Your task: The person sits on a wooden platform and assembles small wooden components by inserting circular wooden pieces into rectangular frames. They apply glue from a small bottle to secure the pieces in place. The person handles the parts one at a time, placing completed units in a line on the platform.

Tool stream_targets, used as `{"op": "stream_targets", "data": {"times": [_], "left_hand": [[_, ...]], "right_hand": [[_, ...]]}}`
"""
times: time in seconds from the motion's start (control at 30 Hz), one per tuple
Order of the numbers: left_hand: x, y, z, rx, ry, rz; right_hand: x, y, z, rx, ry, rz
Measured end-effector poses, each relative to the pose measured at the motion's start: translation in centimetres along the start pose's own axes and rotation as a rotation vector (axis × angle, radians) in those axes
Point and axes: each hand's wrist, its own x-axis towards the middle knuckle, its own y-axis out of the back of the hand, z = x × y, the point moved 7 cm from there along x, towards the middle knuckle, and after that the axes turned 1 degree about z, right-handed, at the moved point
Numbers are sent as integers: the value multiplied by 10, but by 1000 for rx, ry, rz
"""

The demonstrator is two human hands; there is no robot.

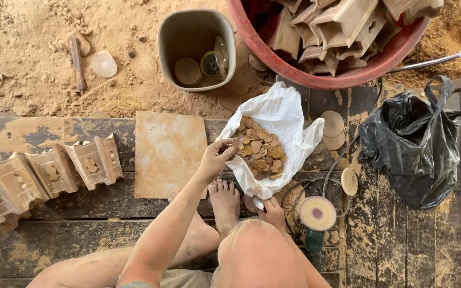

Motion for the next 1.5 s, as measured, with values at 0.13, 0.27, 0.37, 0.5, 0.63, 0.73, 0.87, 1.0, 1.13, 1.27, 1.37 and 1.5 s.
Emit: {"op": "stream_targets", "data": {"times": [0.13,0.27,0.37,0.5,0.63,0.73,0.87,1.0,1.13,1.27,1.37,1.5], "left_hand": [[-2,3,-15,-46,26,-12],[-23,-11,8,-48,104,-29],[-44,-30,44,94,140,-107],[-73,-78,64,182,-45,-376],[-68,-103,48,391,-24,-369],[-54,-98,58,317,-134,-238],[-38,-79,78,386,-123,-176],[-29,-41,72,470,-127,-27],[-30,-6,59,449,19,39],[-34,27,64,356,255,170],[-33,49,62,368,272,222],[-31,72,65,397,137,271]], "right_hand": [[-11,7,2,-20,21,61],[-25,37,5,83,-260,-150],[6,91,-39,182,-522,-238],[81,149,-110,514,-677,-144],[139,126,-112,758,-652,-117],[176,128,-103,608,-549,-133],[287,171,-100,545,-323,63],[413,203,-27,-39,-84,357],[497,197,23,-408,73,378],[532,172,55,-549,132,294],[545,170,63,-591,128,321],[536,206,46,-689,158,403]]}}
